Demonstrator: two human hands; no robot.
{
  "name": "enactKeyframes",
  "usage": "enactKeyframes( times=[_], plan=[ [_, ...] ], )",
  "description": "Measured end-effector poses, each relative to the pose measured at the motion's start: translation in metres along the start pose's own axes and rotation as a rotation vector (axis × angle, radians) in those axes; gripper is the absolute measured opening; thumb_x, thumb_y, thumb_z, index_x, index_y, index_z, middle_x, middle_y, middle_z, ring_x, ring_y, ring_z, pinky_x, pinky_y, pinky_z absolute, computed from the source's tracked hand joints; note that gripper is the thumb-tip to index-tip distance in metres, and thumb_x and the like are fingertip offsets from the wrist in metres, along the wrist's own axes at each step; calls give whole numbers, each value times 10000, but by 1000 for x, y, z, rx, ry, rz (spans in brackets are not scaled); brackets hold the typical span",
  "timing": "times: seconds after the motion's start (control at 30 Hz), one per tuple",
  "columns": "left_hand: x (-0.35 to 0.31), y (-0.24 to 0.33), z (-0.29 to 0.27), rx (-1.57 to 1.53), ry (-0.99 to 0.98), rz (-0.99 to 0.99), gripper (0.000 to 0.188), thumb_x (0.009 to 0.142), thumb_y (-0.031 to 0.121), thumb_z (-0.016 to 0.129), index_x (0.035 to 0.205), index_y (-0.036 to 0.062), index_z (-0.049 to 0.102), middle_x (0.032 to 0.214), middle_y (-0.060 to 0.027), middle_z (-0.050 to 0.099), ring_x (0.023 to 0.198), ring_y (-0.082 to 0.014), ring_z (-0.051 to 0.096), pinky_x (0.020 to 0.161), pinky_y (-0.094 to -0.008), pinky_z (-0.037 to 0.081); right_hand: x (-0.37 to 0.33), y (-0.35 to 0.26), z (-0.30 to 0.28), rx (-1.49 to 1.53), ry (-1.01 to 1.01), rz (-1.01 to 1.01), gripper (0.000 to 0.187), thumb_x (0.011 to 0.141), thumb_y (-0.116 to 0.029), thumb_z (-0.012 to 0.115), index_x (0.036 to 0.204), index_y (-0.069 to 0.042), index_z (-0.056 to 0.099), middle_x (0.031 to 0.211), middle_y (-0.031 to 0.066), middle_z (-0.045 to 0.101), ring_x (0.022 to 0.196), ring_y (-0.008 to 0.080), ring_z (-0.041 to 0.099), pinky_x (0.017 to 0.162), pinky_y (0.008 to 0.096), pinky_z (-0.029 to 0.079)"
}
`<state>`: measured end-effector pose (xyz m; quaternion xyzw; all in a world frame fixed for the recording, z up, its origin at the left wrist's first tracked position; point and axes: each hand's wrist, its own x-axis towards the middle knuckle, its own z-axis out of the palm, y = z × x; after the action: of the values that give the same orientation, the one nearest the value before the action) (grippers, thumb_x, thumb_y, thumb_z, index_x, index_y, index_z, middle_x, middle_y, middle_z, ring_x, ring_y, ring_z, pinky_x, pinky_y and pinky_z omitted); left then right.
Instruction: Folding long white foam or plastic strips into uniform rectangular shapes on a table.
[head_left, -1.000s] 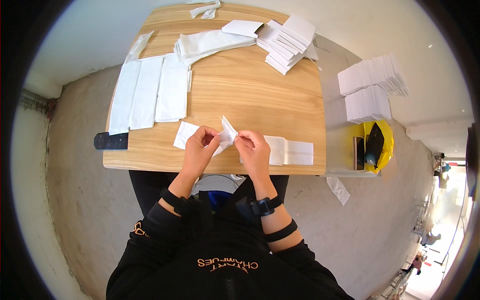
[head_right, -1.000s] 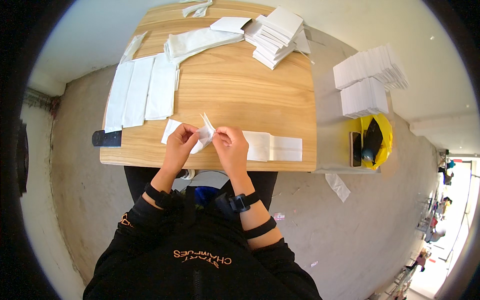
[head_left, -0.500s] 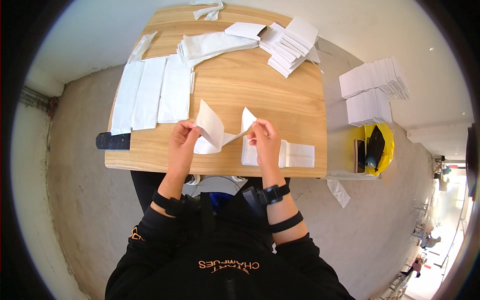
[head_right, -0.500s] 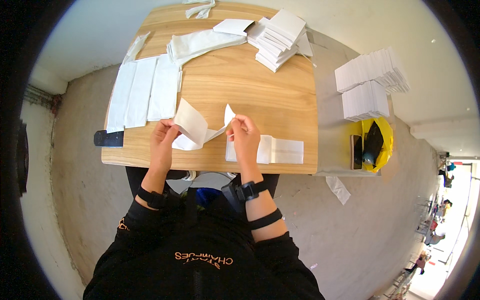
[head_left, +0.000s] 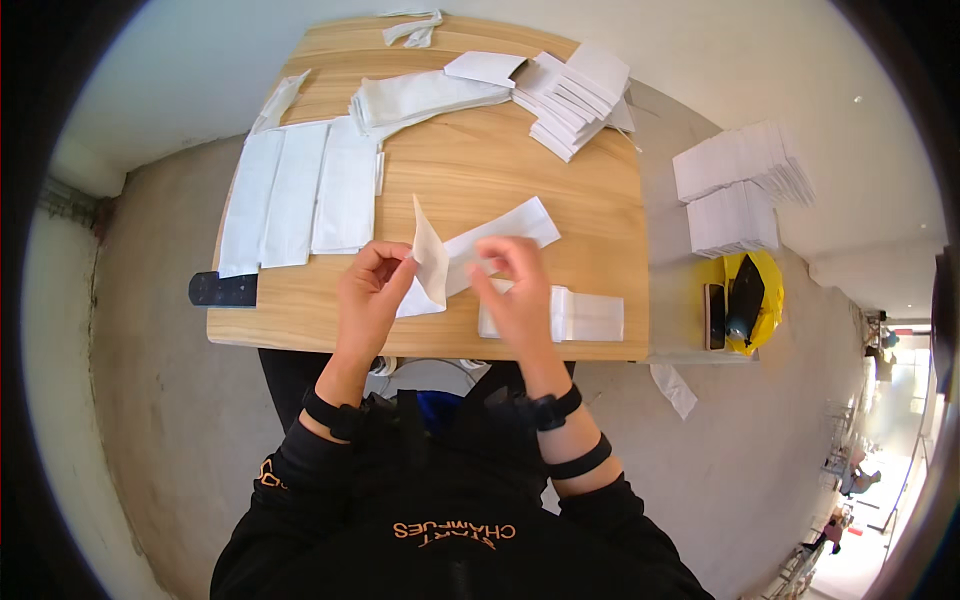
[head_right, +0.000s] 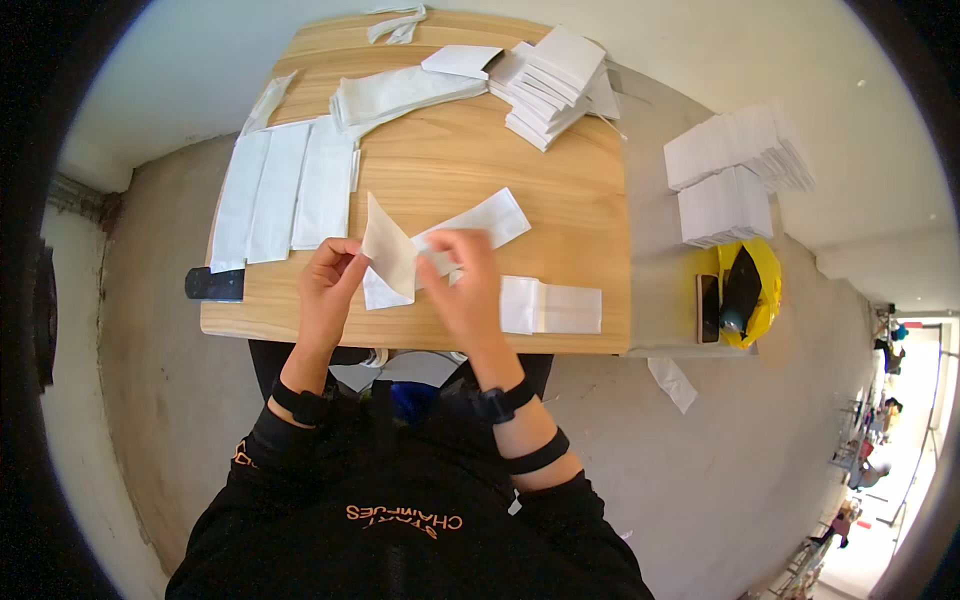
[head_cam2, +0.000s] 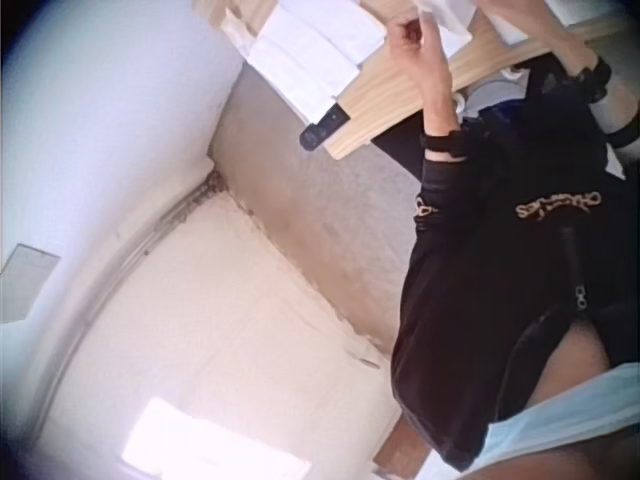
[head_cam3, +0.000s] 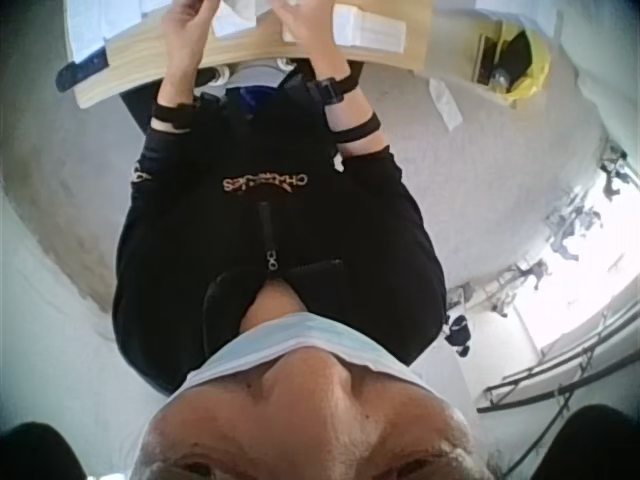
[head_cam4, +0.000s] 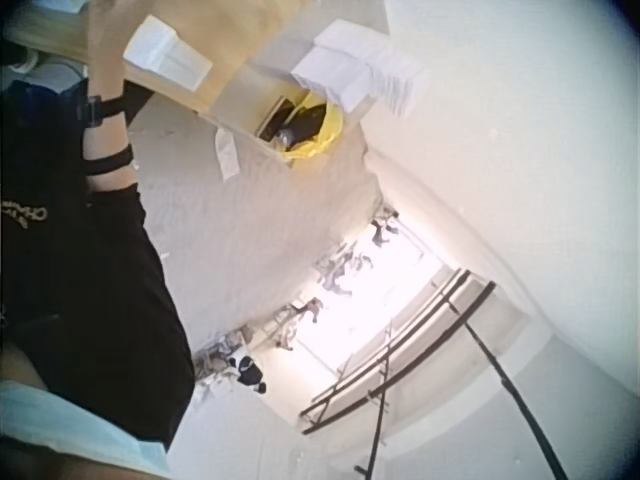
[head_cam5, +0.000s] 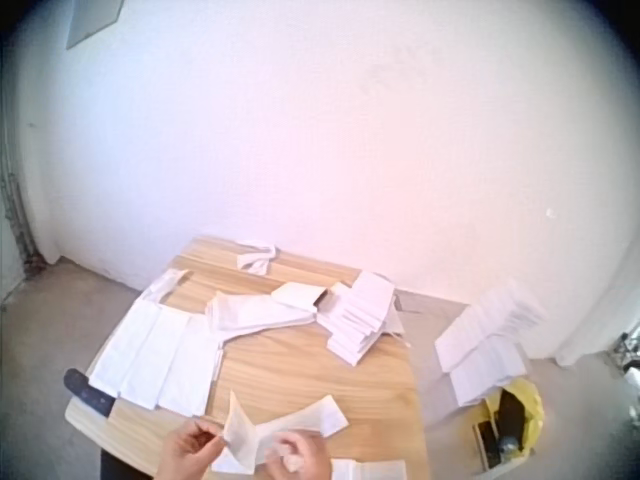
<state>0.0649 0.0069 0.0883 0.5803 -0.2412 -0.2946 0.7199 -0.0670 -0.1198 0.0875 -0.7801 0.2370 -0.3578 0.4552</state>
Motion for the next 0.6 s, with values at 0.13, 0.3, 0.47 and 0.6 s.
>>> enactKeyframes(
  times=[0.13, 0.3, 0.47, 0.6],
  plan=[
    [0, -5, 14, 152, -95, 5, 74, 860, 43, 654, 922, 19, 621, 892, -12, 636, 816, -84, 596, 747, -243, 484, -13, -29, 10, 16, -4, 18, 265, 738, -52, 704, 983, -56, 605, 931, 80, 574, 894, 222, 587, 716, 332, 483],
    [-3, -8, 26, 217, -150, -13, 89, 854, 52, 659, 928, 17, 621, 868, -18, 634, 806, -94, 600, 747, -240, 480, -19, -22, 12, -98, 157, 99, 182, 746, -28, 683, 911, -66, 616, 888, 86, 587, 820, 258, 604, 707, 335, 485],
    [-5, -16, 26, 256, -137, 1, 88, 851, 65, 662, 908, 9, 626, 858, -18, 634, 798, -97, 585, 746, -248, 476, -19, -13, 6, -84, 195, 85, 108, 761, -24, 664, 855, -58, 623, 861, 90, 597, 800, 256, 607, 700, 329, 479],
    [-6, -14, 25, 287, -173, -18, 80, 875, 36, 637, 940, 6, 601, 893, -4, 615, 830, -74, 572, 787, -237, 470, -21, -10, 4, -44, 177, 136, 64, 778, -41, 657, 840, -48, 644, 864, 89, 606, 805, 238, 604, 713, 325, 481]
  ],
)
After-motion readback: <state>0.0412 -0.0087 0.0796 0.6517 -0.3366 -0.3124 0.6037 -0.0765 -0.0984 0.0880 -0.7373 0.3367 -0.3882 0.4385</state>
